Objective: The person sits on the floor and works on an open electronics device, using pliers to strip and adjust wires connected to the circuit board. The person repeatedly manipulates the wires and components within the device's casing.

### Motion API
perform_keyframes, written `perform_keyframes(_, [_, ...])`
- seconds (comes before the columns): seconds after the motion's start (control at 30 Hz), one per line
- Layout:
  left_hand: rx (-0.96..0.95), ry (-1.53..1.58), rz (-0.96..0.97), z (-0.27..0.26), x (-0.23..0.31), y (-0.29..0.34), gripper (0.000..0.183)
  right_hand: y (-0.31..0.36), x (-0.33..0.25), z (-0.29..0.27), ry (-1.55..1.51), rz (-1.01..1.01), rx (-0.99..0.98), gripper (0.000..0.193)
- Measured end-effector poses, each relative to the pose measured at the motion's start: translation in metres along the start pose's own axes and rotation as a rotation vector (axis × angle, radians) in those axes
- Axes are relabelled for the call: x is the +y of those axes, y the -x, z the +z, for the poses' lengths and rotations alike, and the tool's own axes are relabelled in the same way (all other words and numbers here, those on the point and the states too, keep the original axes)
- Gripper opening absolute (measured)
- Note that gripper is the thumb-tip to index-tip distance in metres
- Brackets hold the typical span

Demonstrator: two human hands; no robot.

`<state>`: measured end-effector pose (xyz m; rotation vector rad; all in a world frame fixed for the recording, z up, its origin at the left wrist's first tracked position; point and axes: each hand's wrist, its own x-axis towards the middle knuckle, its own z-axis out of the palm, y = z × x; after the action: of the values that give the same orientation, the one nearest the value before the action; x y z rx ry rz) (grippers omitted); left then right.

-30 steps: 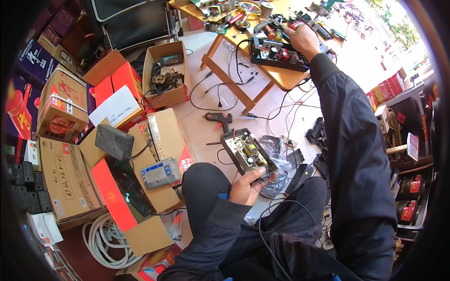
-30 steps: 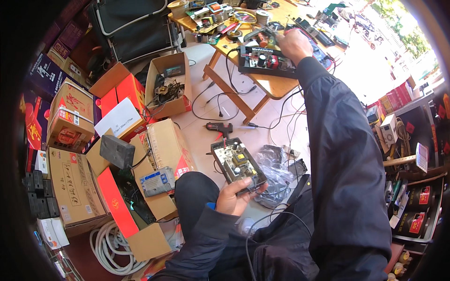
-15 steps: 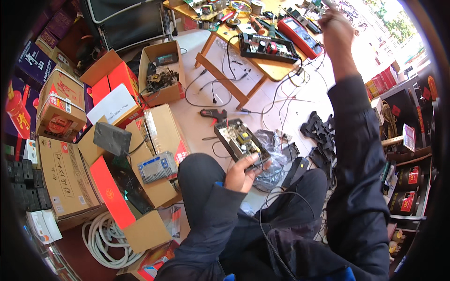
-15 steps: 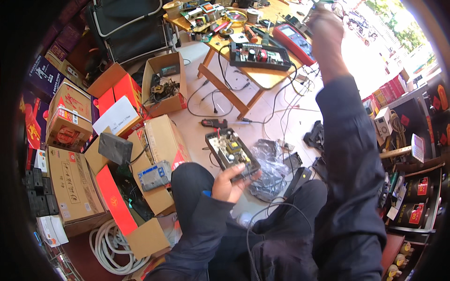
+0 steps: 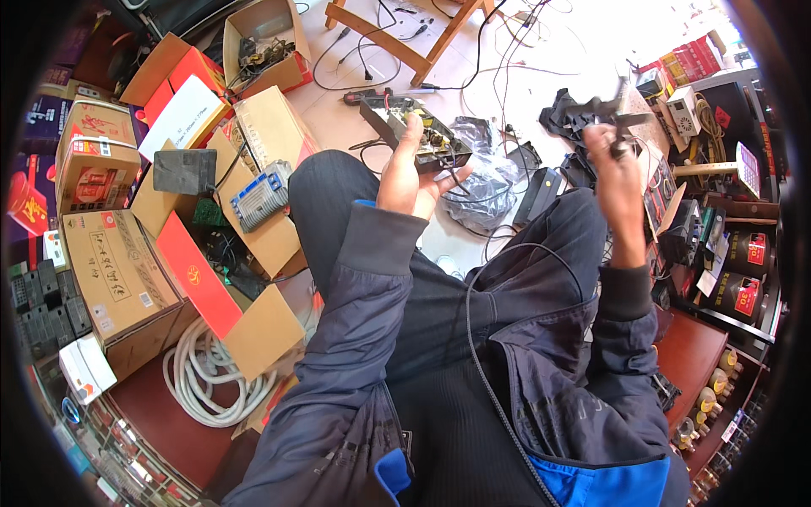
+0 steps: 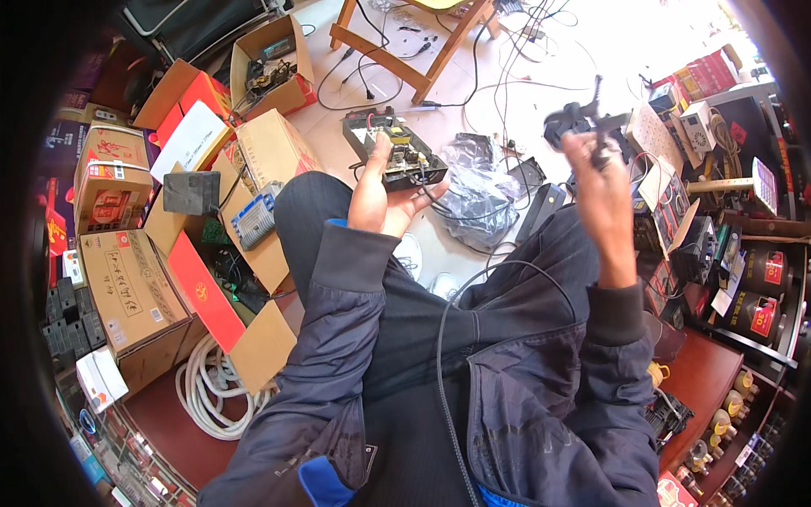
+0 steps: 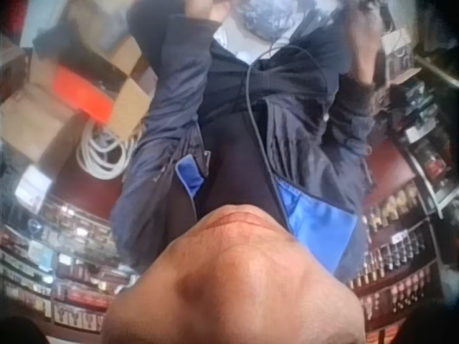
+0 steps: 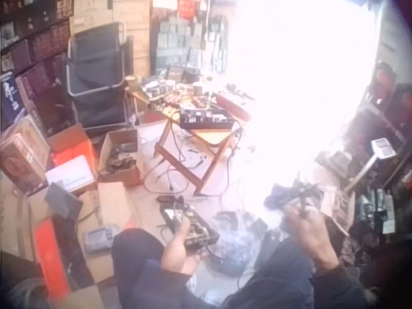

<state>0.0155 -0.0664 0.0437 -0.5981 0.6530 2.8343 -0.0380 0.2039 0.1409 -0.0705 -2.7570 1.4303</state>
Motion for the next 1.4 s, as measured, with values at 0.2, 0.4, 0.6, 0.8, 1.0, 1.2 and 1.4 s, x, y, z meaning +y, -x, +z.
perform_keyframes(0.2, [0.045, -0.088, -0.006, 0.001, -0.002, 0.000, 0.063, 0.034, 0.057, 0.021, -0.420, 0.313, -0.499, 0.046])
perform_keyframes(0.4, [0.039, -0.125, -0.002, 0.003, -0.002, 0.001, 0.058, 0.057, 0.039, 0.038, -0.488, 0.138, -0.557, 0.045])
perform_keyframes(0.6, [0.023, -0.216, 0.016, 0.004, -0.004, 0.001, 0.057, 0.059, 0.013, 0.020, 0.250, -0.368, -0.407, 0.058])
perform_keyframes(0.8, [-0.003, -0.221, 0.033, -0.002, -0.007, -0.004, 0.053, 0.042, -0.008, 0.005, 0.471, -0.642, -0.345, 0.065])
perform_keyframes(1.0, [-0.041, -0.188, -0.012, -0.001, -0.008, -0.004, 0.045, 0.021, -0.031, -0.001, 0.733, -0.880, -0.464, 0.068])
perform_keyframes(1.2, [-0.047, -0.247, -0.088, -0.004, -0.006, -0.006, 0.038, 0.004, -0.045, 0.007, 0.875, -1.029, -0.426, 0.055])
perform_keyframes(1.4, [-0.011, -0.335, -0.092, 0.000, -0.007, -0.001, 0.037, -0.004, -0.051, 0.013, 0.897, -1.119, -0.488, 0.054])
